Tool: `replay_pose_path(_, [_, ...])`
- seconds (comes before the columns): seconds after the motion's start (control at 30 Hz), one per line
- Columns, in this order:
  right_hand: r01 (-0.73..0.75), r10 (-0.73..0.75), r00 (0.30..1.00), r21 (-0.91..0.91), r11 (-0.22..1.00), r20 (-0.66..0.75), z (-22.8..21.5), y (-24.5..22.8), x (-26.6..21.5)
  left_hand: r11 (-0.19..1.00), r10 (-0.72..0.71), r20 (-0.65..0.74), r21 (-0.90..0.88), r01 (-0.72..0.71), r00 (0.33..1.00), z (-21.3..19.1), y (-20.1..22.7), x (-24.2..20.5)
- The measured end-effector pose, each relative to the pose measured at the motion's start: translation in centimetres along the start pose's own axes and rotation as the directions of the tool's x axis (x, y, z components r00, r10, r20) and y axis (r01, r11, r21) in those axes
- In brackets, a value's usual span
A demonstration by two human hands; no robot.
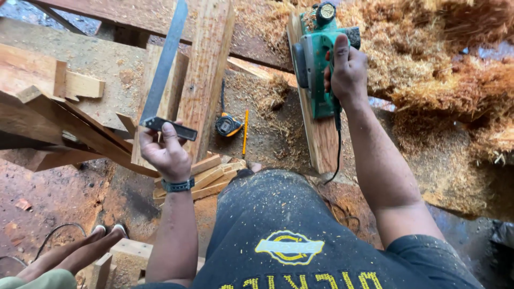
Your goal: Measuring, marking, and planing wooden planks for furniture construction.
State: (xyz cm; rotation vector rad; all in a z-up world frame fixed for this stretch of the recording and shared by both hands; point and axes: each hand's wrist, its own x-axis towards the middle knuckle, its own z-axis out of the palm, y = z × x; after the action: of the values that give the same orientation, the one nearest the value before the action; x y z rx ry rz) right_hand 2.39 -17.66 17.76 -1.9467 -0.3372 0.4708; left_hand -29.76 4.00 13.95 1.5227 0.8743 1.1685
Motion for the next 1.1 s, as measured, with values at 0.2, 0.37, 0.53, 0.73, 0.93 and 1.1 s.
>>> replay_pose_path(0.2, [0.002, -0.002, 1.000, 0.039, 0.999, -0.012, 1.5, -1.3, 5.6, 0.997, -0.017, -0.041, 0.069, 0.020, 0.999, -1.4, 0.8, -0.5])
replay_pose_path(0.37, [0.045, -0.044, 0.999, 0.110, 0.993, -0.014, 2.7, -1.4, 9.9, 0.993, -0.121, -0.009, 0.009, 0.121, 0.993, -1.1, 0.2, -3.1])
replay_pose_path(0.53, [0.023, -0.018, 1.000, 0.210, 0.977, -0.024, 2.6, -0.7, 9.6, 0.970, -0.239, 0.122, -0.009, 0.242, 0.963, 0.0, 1.1, -5.5])
replay_pose_path(0.73, [0.125, -0.124, 0.992, 0.145, 0.981, -0.019, -4.1, 1.9, -2.4, 0.979, -0.201, 0.195, 0.018, 0.201, 0.960, 1.1, 1.5, -4.5])
replay_pose_path(0.93, [-0.002, 0.004, 0.980, 0.009, 1.000, -0.201, -12.1, 9.6, -15.3, 0.980, -0.199, 0.166, 0.014, 0.199, 0.966, 2.2, -0.5, -3.6])
replay_pose_path(1.1, [-0.103, 0.104, 0.950, 0.016, 0.995, -0.295, -14.5, 16.7, -19.7, 0.993, -0.115, 0.154, 0.003, 0.115, 0.981, 3.1, -5.7, -3.6])
